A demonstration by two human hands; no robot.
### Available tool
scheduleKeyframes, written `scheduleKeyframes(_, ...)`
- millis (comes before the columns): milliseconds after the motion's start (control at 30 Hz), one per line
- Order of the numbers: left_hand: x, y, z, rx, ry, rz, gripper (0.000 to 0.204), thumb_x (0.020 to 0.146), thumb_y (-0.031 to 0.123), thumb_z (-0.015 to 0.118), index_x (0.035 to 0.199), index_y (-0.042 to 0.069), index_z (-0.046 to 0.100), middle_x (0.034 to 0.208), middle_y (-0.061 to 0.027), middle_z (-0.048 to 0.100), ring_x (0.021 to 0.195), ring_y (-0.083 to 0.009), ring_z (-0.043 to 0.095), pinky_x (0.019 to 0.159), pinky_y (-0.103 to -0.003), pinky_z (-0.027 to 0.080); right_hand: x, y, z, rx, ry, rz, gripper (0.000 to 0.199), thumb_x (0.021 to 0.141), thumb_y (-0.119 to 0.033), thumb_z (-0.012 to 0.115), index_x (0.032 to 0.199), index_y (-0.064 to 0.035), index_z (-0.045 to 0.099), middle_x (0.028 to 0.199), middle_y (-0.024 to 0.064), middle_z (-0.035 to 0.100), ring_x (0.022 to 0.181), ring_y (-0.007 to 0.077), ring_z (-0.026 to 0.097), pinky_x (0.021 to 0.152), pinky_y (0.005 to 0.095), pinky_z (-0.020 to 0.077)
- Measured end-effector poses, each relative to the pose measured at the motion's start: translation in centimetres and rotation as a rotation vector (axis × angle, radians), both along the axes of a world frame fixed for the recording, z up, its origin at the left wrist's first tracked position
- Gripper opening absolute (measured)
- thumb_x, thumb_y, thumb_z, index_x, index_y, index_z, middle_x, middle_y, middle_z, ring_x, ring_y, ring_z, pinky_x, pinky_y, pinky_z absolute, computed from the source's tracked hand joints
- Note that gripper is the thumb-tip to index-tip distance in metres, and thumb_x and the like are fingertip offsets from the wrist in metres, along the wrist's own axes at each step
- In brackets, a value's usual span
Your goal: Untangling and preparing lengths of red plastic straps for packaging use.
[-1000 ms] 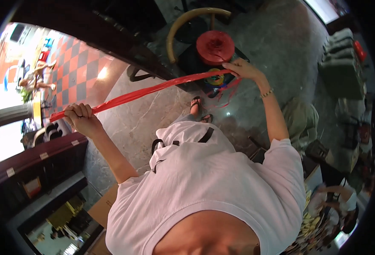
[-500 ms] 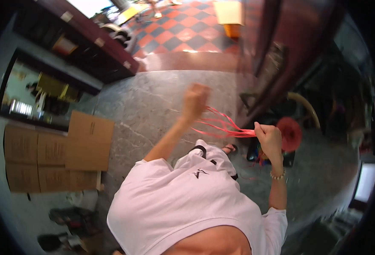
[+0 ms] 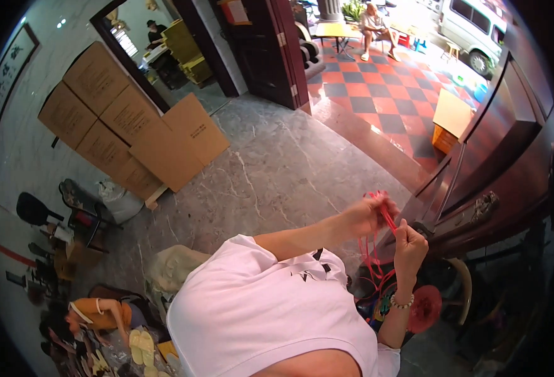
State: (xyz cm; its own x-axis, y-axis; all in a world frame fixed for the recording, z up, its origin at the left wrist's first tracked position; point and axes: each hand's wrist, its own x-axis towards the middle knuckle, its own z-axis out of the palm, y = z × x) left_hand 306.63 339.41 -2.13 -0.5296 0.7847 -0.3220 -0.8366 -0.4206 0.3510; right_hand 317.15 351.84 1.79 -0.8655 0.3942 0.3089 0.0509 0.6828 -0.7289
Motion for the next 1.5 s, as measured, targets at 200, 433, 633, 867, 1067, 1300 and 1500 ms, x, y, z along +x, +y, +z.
scheduleKeyframes(200, -8.6, -6.5, -0.5, 0.136, -0.099, 0.524, 0.023, 0.093, 0.021, 0.037, 0.081, 0.006, 0.05, 0.07, -0.0057, 0.055, 0.066, -0.0205, 0.054, 0.07, -0.038, 0.046, 0.3, 0.4, -1.0, -0.106, 0.041, 0.049, 0.043, 0.089, -0.024, 0.05, 0.057, 0.0015, 0.039, 0.051, 0.0117, 0.022, 0.045, 0.0145, 0.021, 0.041, 0.0344, 0.0213)
scheduleKeyframes(433, -11.0, -12.6, 1.4, 0.249, -0.056, 0.498, 0.01, 0.087, 0.007, 0.041, 0.078, 0.006, 0.045, 0.059, 0.0009, 0.035, 0.051, -0.0112, 0.034, 0.054, -0.026, 0.033, 2.9, 3.4, -5.8, -0.386, -0.161, 0.217, 0.049, 0.091, -0.026, 0.048, 0.052, 0.0019, 0.037, 0.043, 0.0006, 0.026, 0.042, 0.0064, 0.027, 0.039, 0.0314, 0.021)
scheduleKeyframes(633, -14.8, -21.3, 3.7, 0.236, 0.042, 0.718, 0.008, 0.082, 0.005, 0.043, 0.075, 0.004, 0.047, 0.057, 0.0005, 0.036, 0.048, -0.0112, 0.032, 0.049, -0.025, 0.03, 8.0, 9.5, -9.4, -0.446, -0.279, 0.136, 0.05, 0.092, -0.027, 0.046, 0.051, 0.0001, 0.036, 0.043, -0.0009, 0.029, 0.043, 0.0049, 0.028, 0.04, 0.0287, 0.0195)
scheduleKeyframes(867, -17.9, -25.9, 5.2, 0.16, 0.028, 0.862, 0.015, 0.077, 0.002, 0.039, 0.064, 0.007, 0.044, 0.051, 0.0012, 0.032, 0.043, -0.0109, 0.029, 0.043, -0.025, 0.026, 8.1, 9.4, -7.9, -0.415, -0.262, 0.193, 0.051, 0.093, -0.027, 0.045, 0.051, -0.0004, 0.036, 0.043, -0.0006, 0.031, 0.044, 0.0054, 0.028, 0.04, 0.0277, 0.0201)
scheduleKeyframes(1067, -19.2, -28.7, 7.5, 0.22, 0.119, 0.901, 0.019, 0.077, 0.004, 0.04, 0.059, 0.008, 0.04, 0.051, 0.0017, 0.029, 0.043, -0.01, 0.027, 0.042, -0.024, 0.024, 9.2, 12.5, -6.8, -0.331, -0.279, 0.048, 0.05, 0.093, -0.027, 0.044, 0.05, -0.0018, 0.036, 0.043, -0.0015, 0.032, 0.043, 0.005, 0.029, 0.041, 0.0269, 0.0215)
scheduleKeyframes(1300, -23.8, -30.4, 3.8, 0.001, -0.04, 0.973, 0.019, 0.075, 0.003, 0.04, 0.057, 0.008, 0.037, 0.047, 0.0016, 0.024, 0.039, -0.0099, 0.022, 0.041, -0.024, 0.023, 11.0, 13.3, -5.4, -0.326, -0.092, -0.09, 0.046, 0.091, -0.021, 0.047, 0.053, -0.001, 0.032, 0.046, 0.0006, 0.027, 0.046, 0.0062, 0.024, 0.043, 0.0302, 0.0176)
scheduleKeyframes(1500, -26.2, -30.8, 4.2, -0.115, -0.065, 0.925, 0.018, 0.078, 0.002, 0.041, 0.06, 0.006, 0.044, 0.048, -0.0002, 0.034, 0.041, -0.0123, 0.032, 0.043, -0.027, 0.033, 9.9, 11.7, -0.1, -0.21, -0.108, -0.003, 0.039, 0.09, -0.016, 0.048, 0.058, 0.0001, 0.032, 0.05, 0.0017, 0.023, 0.048, 0.0053, 0.022, 0.043, 0.0283, 0.0186)
